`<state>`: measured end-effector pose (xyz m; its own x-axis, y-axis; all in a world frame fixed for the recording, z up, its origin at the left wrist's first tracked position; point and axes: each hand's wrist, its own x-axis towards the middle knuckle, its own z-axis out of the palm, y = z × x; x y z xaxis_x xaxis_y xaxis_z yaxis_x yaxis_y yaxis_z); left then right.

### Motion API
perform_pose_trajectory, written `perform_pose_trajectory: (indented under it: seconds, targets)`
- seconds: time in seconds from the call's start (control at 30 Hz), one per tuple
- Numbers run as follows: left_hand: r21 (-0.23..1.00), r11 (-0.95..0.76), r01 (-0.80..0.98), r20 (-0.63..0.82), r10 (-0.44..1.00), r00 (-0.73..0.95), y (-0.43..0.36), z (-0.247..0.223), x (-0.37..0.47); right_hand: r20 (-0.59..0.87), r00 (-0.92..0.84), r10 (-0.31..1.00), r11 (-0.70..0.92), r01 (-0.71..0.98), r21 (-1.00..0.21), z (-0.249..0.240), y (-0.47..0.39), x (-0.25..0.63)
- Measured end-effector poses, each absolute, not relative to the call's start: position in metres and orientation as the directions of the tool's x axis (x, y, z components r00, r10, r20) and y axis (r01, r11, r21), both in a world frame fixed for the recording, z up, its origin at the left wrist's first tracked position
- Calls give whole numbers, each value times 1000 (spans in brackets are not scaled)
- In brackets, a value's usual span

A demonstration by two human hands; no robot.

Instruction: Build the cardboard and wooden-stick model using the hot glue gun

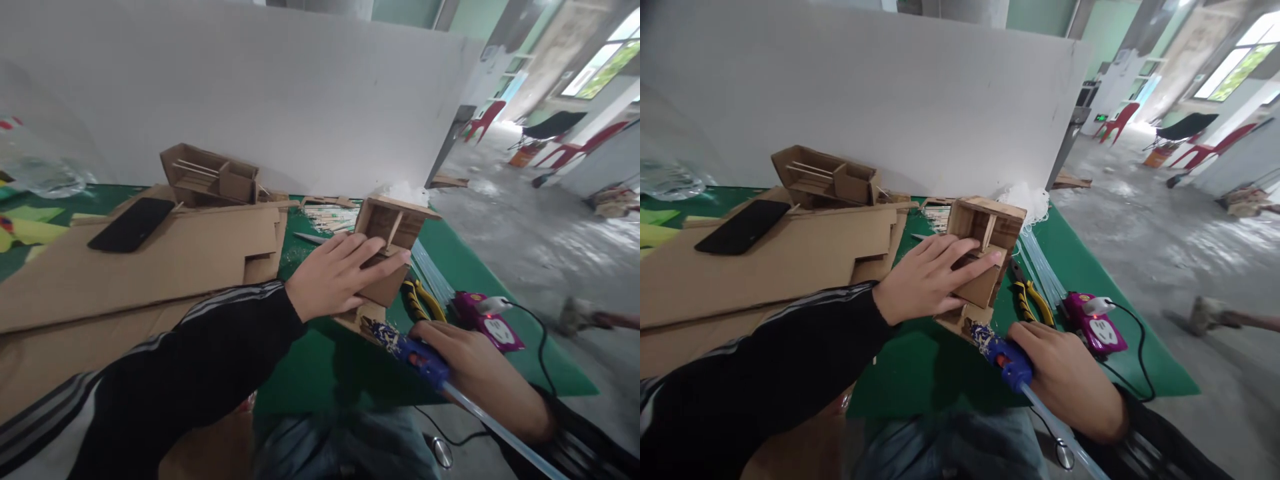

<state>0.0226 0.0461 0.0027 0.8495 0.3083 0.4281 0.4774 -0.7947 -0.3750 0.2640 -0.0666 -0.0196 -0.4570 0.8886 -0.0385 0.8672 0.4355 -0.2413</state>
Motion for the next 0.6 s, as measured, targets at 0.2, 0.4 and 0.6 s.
perform_pose_trajectory:
  seconds: [0.2, 0.4, 0.6]
  targets:
    - [-374, -802, 465, 390, 319, 864, 47, 6, 25, 39, -496, 867, 496, 855, -153, -17, -69, 262]
    - [-375, -786, 490, 393, 344, 853, 44, 6, 28, 83, -539, 838, 543, 839, -32, -11, -65, 253]
    - [-377, -779, 501, 406, 347, 845, 42, 6, 32, 58, -602, 796, 601, 799, 38, -7, -64, 257]
